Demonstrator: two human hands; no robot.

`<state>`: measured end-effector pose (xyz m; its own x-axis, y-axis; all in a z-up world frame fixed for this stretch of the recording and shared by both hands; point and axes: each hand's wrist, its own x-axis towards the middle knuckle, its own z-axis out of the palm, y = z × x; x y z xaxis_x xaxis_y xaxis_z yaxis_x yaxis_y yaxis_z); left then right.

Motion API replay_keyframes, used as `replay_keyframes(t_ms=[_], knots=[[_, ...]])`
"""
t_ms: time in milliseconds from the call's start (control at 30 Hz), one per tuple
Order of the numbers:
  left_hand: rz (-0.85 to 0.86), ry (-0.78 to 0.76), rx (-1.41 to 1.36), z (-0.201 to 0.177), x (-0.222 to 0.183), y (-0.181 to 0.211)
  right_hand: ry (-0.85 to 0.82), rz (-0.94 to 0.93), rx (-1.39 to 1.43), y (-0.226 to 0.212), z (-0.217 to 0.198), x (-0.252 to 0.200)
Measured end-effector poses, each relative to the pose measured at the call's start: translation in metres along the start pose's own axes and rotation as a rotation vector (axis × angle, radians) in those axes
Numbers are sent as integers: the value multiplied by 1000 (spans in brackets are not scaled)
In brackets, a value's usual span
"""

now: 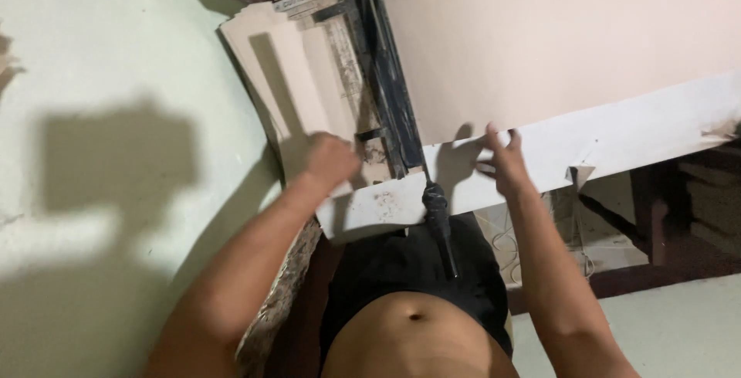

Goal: Using a manual paper cutter to slice thin strips from a large sheet of paper repeatedly.

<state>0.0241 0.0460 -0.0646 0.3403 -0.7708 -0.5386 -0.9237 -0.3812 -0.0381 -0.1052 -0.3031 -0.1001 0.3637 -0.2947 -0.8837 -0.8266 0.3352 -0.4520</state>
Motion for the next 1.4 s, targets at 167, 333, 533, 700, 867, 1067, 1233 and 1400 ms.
replay_keyframes(t_ms=[167,333,533,700,867,1067,1233,1400], knots=[[-86,-148,-58,-35,-26,-60,-60,-171,403,36,-34,56],[-142,-40,-302,-55,-22,-40,-72,-140,265,32,-19,-11],[-400,25,-636,-79,41,-15,-62,-214,110,22,14,7],[-529,-15,-806,-77,92,0,-63,-236,20,8,19,13],[-666,-150,-755,-84,106,11,-123,-73,-672,-29,24,-11],[-685,-207,-738,-66,119,12,-223,-55,-1118,-157,89,-252],[-651,-190,-791,-69,115,6,-180,-279,-1350,16,94,-137],[-674,-151,-830,-74,118,6,-120,-363,-1224,46,79,-108]])
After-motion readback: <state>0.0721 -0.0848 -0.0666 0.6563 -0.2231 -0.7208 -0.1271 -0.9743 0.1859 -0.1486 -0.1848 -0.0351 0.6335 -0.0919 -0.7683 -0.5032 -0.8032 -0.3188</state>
